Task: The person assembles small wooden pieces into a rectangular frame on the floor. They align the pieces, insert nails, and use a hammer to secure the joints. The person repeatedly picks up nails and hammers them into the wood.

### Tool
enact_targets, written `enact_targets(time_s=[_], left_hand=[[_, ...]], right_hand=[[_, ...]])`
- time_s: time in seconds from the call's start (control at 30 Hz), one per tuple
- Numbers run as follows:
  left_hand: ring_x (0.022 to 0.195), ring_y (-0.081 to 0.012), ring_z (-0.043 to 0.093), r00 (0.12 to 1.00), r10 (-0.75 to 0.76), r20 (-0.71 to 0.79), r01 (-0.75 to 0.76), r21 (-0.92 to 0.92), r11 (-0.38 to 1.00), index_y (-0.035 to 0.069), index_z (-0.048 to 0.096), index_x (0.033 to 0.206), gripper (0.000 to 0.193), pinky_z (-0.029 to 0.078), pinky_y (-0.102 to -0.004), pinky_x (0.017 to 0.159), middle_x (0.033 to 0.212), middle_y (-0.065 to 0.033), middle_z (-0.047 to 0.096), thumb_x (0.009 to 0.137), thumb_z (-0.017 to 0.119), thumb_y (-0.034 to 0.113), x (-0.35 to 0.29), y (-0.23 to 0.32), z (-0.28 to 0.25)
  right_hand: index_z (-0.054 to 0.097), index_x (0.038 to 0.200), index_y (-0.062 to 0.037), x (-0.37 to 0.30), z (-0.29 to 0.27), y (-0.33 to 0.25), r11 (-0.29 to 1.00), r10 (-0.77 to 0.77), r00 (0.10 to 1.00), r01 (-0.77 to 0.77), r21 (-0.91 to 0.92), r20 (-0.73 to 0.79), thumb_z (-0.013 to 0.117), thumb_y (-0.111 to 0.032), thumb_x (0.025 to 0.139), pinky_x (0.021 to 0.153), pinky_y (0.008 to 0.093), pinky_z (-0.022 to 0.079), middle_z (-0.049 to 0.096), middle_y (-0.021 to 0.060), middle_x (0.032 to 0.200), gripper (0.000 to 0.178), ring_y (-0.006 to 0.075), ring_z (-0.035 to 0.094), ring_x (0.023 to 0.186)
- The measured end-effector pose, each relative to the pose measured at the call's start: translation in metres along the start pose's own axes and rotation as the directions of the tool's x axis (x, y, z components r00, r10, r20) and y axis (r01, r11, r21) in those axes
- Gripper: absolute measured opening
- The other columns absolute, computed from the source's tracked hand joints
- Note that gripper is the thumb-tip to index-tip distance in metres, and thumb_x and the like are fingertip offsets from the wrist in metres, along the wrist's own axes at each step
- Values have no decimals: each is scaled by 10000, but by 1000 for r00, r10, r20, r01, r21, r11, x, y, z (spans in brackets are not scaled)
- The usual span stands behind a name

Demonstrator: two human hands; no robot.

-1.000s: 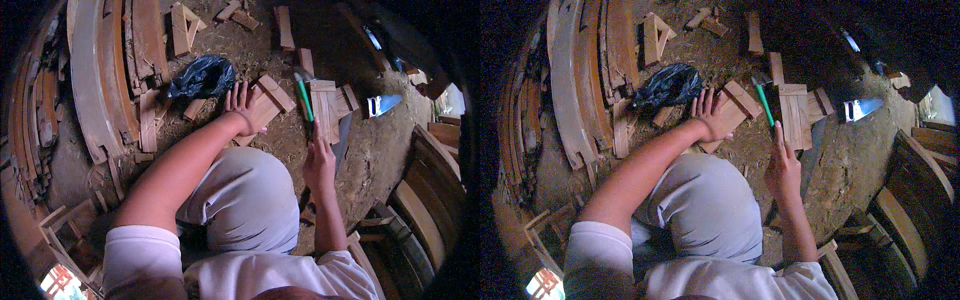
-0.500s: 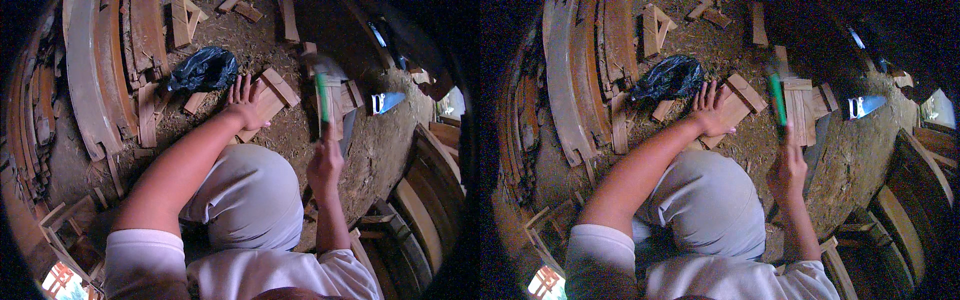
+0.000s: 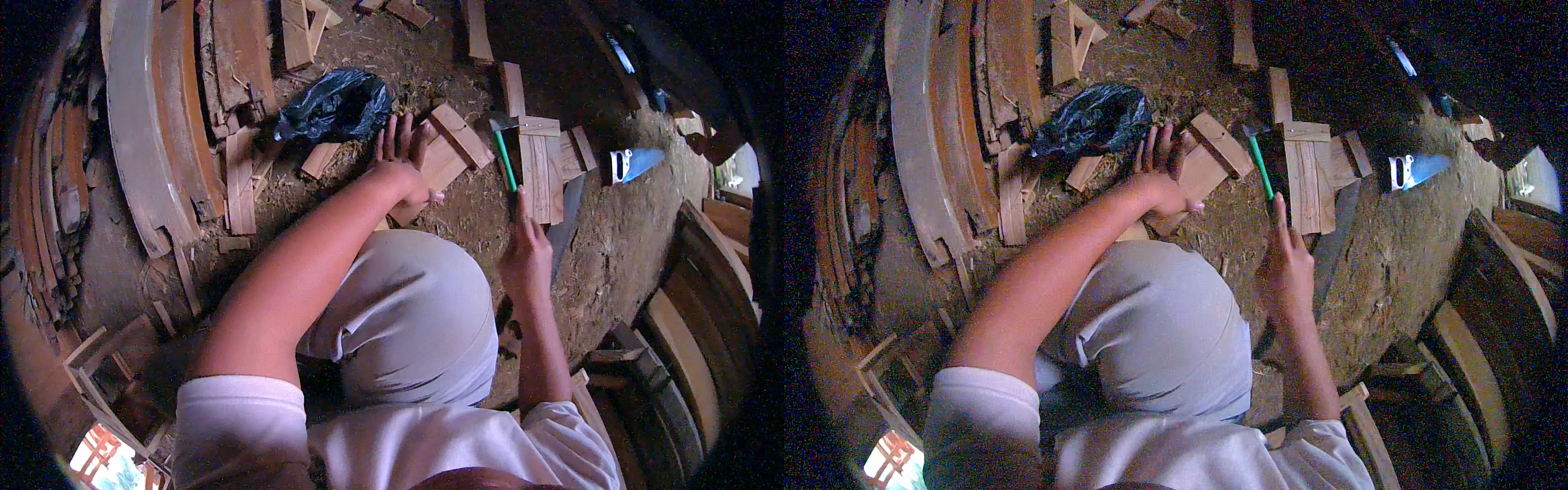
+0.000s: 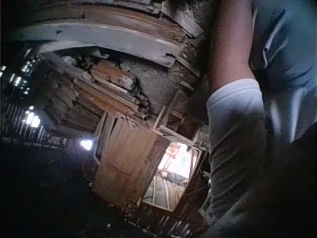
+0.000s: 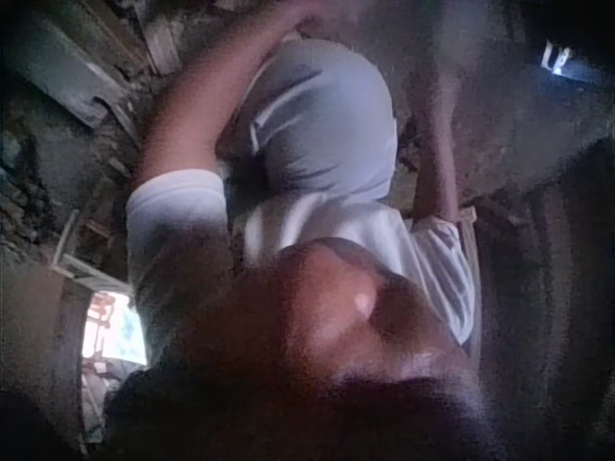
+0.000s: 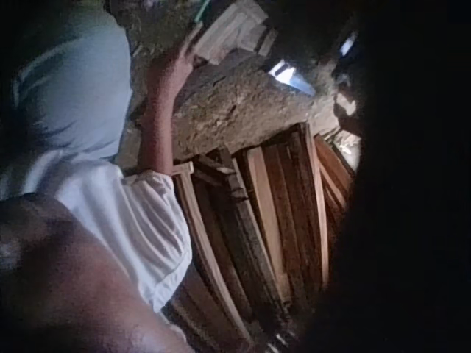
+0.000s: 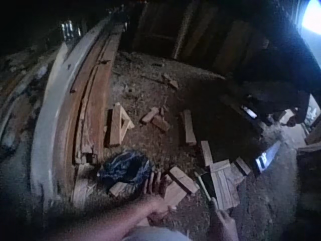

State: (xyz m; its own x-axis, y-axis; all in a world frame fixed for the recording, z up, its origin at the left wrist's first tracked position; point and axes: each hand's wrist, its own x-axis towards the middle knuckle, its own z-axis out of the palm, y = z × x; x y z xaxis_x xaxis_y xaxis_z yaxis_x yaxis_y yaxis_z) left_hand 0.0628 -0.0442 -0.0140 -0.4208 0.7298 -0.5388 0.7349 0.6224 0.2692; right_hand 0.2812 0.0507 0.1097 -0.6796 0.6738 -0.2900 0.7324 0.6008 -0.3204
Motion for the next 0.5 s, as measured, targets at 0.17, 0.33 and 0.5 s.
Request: enact_targets(time_s=[0.17,0.33,0.5], left_hand=[[1536,-457,-210,999,-17,31,17,-21,1000,108,-177,1619,1415,-78,-609,1225,1667,-250,-229,742,726,754,-6,-8,0],[1535,-459,-209,1000,14,-15,-15,-39,999,108,-165,1623,1410,-83,-617,1220,1665,-251,-236,741,725,756,-1,-2,1],[1534,-459,-211,997,25,-77,-28,-42,999,81,-146,1623,1430,-96,-625,1214,1667,-256,-221,725,706,797,1,-13,7]], right_hand=[[417,1565,-104,-10,-21,-14,932,-293,767,363,10,-571,519,-89,1030,784,384,559,684,248,1165,546,273,713,934],[420,1540,-21,-4,6,12,943,-331,881,322,-86,-338,524,-67,1023,814,412,563,678,255,1219,529,327,721,998],[403,1538,13,7,-3,3,932,-348,871,361,-28,-348,526,7,999,862,419,563,663,258,1285,553,356,705,1094]])
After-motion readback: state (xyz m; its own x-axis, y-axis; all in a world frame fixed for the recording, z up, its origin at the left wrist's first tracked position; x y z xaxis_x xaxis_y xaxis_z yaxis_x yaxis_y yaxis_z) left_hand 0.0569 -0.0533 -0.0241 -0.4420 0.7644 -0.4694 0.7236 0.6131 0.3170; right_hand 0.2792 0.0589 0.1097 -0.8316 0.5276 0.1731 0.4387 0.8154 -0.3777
